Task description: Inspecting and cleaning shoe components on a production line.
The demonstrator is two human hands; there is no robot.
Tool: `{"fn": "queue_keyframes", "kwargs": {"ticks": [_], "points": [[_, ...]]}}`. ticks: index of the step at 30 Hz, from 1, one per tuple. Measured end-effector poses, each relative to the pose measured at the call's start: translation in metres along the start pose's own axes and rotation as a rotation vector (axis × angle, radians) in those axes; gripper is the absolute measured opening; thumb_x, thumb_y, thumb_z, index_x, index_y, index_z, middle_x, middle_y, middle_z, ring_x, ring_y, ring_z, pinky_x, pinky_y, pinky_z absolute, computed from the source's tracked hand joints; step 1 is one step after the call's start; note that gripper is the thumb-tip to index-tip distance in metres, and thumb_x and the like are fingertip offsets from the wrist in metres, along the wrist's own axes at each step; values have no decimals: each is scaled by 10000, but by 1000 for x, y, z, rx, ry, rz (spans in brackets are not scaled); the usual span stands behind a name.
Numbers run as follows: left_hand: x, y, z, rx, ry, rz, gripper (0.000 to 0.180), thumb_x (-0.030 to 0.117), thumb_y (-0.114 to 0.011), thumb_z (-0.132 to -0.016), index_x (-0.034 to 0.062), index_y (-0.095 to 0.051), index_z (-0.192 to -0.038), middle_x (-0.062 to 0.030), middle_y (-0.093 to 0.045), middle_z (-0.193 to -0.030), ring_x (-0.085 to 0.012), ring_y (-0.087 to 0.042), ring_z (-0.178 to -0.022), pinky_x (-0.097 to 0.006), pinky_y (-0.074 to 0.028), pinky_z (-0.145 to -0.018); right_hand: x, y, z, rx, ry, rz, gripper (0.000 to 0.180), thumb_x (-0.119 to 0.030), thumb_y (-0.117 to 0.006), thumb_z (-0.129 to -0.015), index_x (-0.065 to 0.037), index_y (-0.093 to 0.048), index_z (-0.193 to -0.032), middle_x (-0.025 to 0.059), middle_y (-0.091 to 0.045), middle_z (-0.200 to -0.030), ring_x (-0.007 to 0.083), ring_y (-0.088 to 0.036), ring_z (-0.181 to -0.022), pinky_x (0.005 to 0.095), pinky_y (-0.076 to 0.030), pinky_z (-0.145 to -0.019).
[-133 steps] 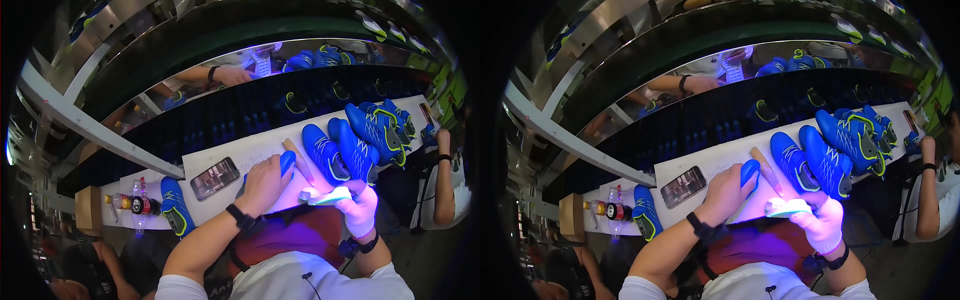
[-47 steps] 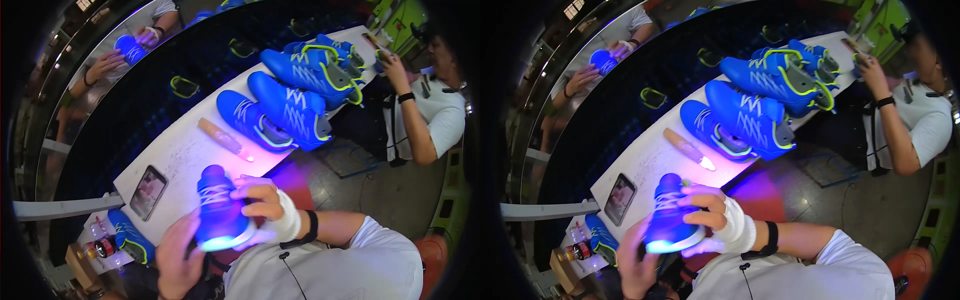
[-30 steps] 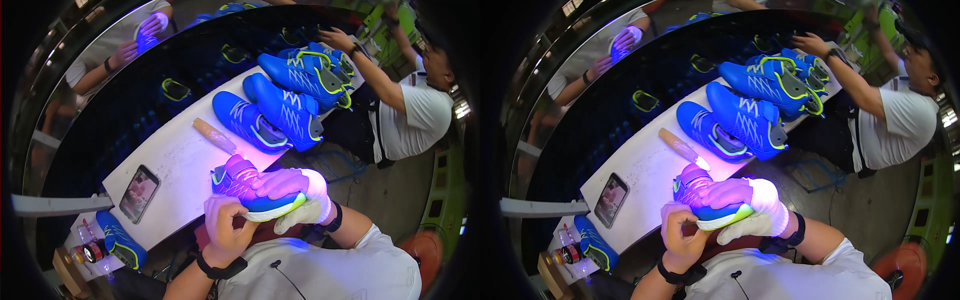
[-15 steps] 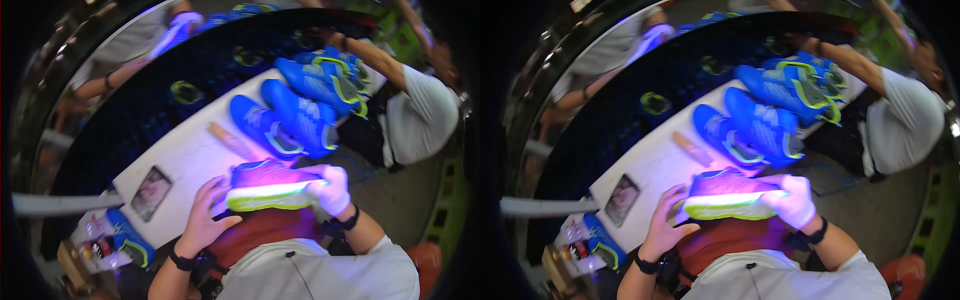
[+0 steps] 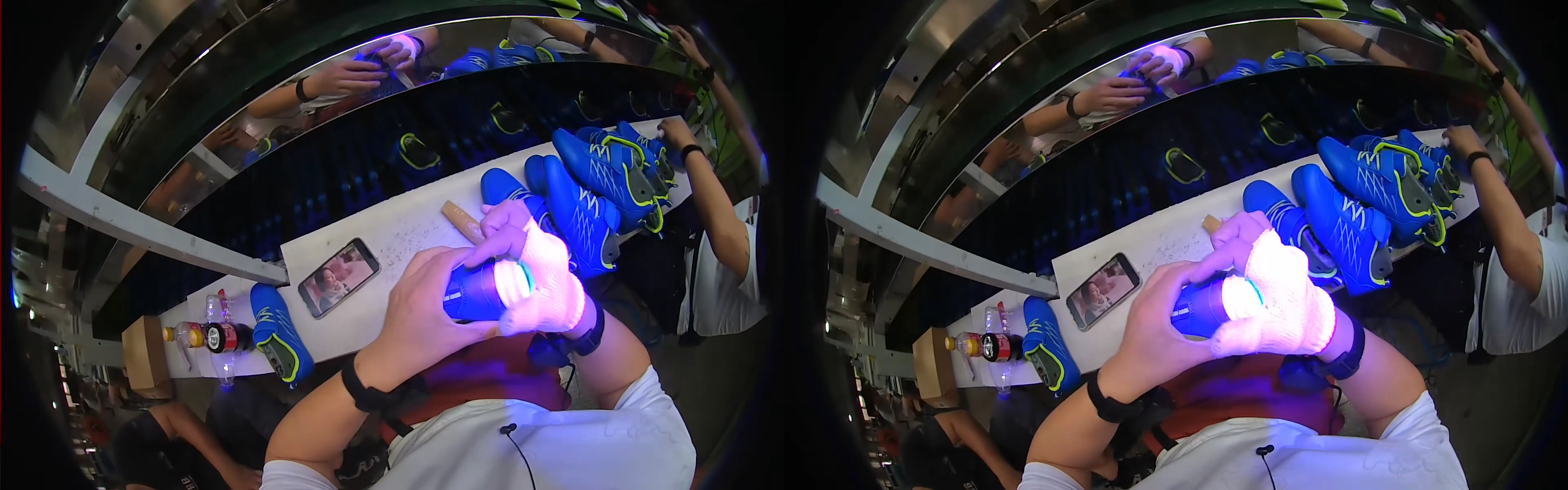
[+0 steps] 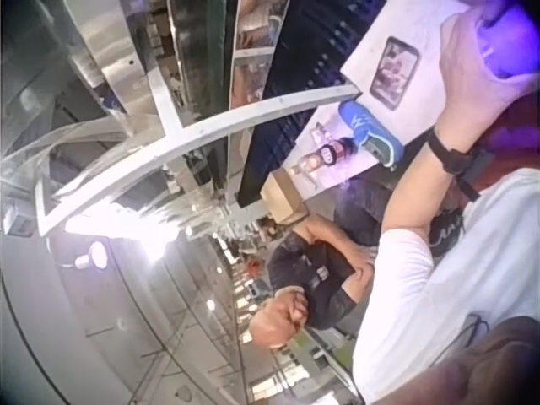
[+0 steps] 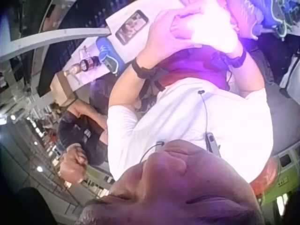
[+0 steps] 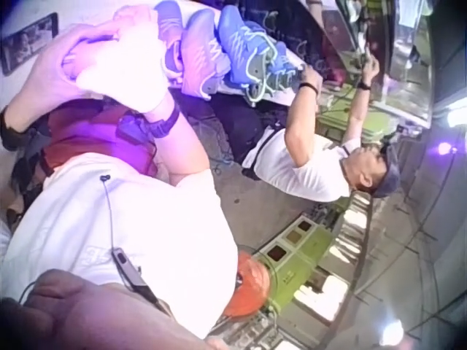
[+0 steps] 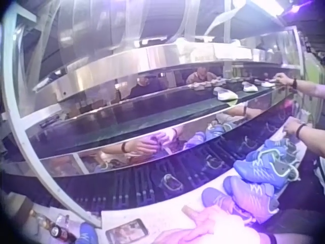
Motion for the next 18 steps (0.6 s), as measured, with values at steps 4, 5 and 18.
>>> {"fn": "queue_keyframes", "kwargs": {"ticks": [4, 5, 18], "points": [[5, 15, -12, -181, 207, -92, 855, 404, -1037, -620, 62, -662, -1309, -186, -784, -1077, -361, -775, -1002, -428, -617, -882, 10, -19, 14, 172, -216, -309, 307, -268, -813, -862, -56, -717, -1062, 125, -652, -1095, 272, -644, -1036, 408, -526, -953], [4, 19, -14, -161, 143, -95, 791, 407, -1034, -658, 72, -675, -1279, -164, -800, -1007, -326, -805, -920, -401, -633, -832, 17, -25, 20, 294, -231, -569, 234, -243, -760, -915, -54, -701, -1040, 121, -656, -1090, 256, -633, -992, 391, -518, -930], [-2, 9, -49, -156, 293, -210, 600, 270, -1006, -749, -18, -679, -1162, -125, -805, -1012, -192, -798, -841, -325, -633, -762, 47, -15, -22, 42, -397, -615, 213, -255, -617, -1049, -51, -621, -1112, 33, -568, -1057, 122, -542, -967, 302, -463, -887]]}}
Point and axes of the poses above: each hand's wrist, its own z-axis away from the middle knuckle, its own y-axis out of the back of the hand, x = y × z, the point moved 1 cm from there along -z, towards the middle knuckle
